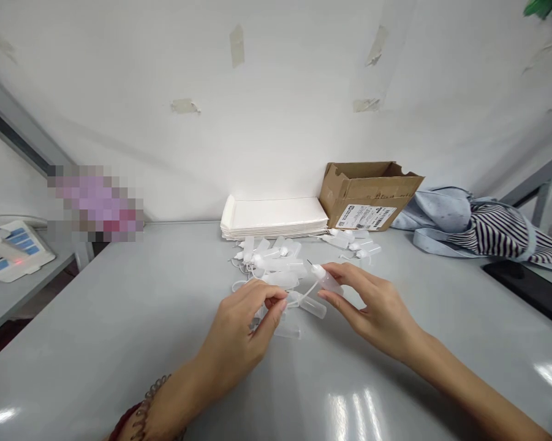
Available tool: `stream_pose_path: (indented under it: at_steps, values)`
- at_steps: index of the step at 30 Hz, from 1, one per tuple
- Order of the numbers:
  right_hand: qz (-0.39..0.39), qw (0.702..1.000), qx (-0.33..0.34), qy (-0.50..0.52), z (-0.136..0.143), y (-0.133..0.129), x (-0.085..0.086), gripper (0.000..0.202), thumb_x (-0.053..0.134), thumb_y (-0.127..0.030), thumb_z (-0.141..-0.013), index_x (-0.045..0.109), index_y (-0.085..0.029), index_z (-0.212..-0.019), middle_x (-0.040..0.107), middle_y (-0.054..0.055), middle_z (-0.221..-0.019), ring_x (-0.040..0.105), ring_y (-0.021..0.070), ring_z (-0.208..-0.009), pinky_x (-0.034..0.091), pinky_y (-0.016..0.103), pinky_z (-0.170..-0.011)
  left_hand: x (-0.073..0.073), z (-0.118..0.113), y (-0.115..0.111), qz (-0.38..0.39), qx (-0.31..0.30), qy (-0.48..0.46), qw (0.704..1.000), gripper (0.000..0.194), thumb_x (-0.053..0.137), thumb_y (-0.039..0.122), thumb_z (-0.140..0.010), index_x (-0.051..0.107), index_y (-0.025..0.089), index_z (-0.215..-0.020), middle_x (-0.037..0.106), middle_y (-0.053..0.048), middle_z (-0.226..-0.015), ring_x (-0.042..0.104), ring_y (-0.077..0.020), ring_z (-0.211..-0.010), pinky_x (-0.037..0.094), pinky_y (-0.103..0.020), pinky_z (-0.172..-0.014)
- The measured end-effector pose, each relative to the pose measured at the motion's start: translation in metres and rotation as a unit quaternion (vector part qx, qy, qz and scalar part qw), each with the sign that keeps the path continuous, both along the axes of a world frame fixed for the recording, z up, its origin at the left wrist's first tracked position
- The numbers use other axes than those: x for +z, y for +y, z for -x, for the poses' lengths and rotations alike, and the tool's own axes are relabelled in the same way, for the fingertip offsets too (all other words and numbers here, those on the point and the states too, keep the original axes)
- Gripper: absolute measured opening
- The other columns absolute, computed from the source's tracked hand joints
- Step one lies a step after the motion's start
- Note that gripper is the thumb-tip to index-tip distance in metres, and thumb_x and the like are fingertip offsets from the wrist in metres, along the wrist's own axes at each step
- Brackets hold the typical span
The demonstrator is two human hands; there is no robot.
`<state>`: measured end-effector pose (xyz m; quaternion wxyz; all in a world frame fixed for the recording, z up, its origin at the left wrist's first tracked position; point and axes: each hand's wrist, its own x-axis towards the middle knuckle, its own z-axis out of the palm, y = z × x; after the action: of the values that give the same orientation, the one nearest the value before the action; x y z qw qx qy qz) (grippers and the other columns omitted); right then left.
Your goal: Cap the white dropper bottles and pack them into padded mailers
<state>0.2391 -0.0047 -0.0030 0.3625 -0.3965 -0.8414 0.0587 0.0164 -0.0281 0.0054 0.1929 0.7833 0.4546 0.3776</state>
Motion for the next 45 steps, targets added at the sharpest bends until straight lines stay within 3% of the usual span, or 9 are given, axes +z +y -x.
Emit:
stream_pose_path:
  at_steps: [13, 20, 26, 45]
  values:
    - [-0.067, 0.997, -0.017, 0.039, 0.002, -0.003, 0.000, 0.027, 0.059, -0.019, -0.087, 0.051, -0.015, -0.112, 0.065, 0.007, -0.092, 0.062, 0.0152, -0.076, 0.052, 0.026, -0.068, -0.002, -0.001, 0.000, 0.001, 0.011, -0.016, 1.000, 0.008, 0.055, 0.019, -0.086, 0.063, 0.018, -0.089, 0.063, 0.000, -0.074, 0.057, -0.0121, -0.067, 0.045, -0.020, -0.055]
    - [-0.050, 0.998, 0.045, 0.002, 0.004, -0.007, 0.002, 0.024, 0.056, -0.016, -0.088, 0.051, -0.015, -0.112, 0.062, 0.005, -0.084, 0.057, 0.0156, -0.074, 0.049, 0.027, -0.065, -0.003, -0.001, -0.002, -0.015, 0.015, -0.018, 1.000, 0.013, 0.051, 0.015, -0.089, 0.062, 0.017, -0.082, 0.060, 0.001, -0.068, 0.053, -0.0110, -0.062, 0.045, -0.022, -0.061]
    - [-0.026, 0.994, 0.102, -0.033, 0.006, -0.009, 0.004, 0.025, 0.054, -0.014, -0.089, 0.053, -0.013, -0.114, 0.063, 0.009, -0.093, 0.055, 0.0180, -0.079, 0.047, 0.033, -0.069, -0.005, -0.002, -0.002, -0.072, -0.023, -0.018, 0.997, 0.013, 0.050, 0.011, -0.089, 0.061, 0.016, -0.089, 0.062, 0.000, -0.073, 0.053, -0.0110, -0.066, 0.044, -0.023, -0.063]
    - [-0.012, 0.993, 0.097, -0.063, 0.009, -0.014, 0.002, 0.023, 0.046, -0.016, -0.093, 0.052, -0.012, -0.115, 0.063, 0.008, -0.089, 0.053, 0.0169, -0.070, 0.044, 0.032, -0.064, -0.006, -0.003, 0.001, -0.108, -0.018, 0.002, 0.994, 0.014, 0.048, 0.011, -0.089, 0.061, 0.017, -0.090, 0.063, -0.001, -0.072, 0.055, -0.0122, -0.065, 0.044, -0.024, -0.061]
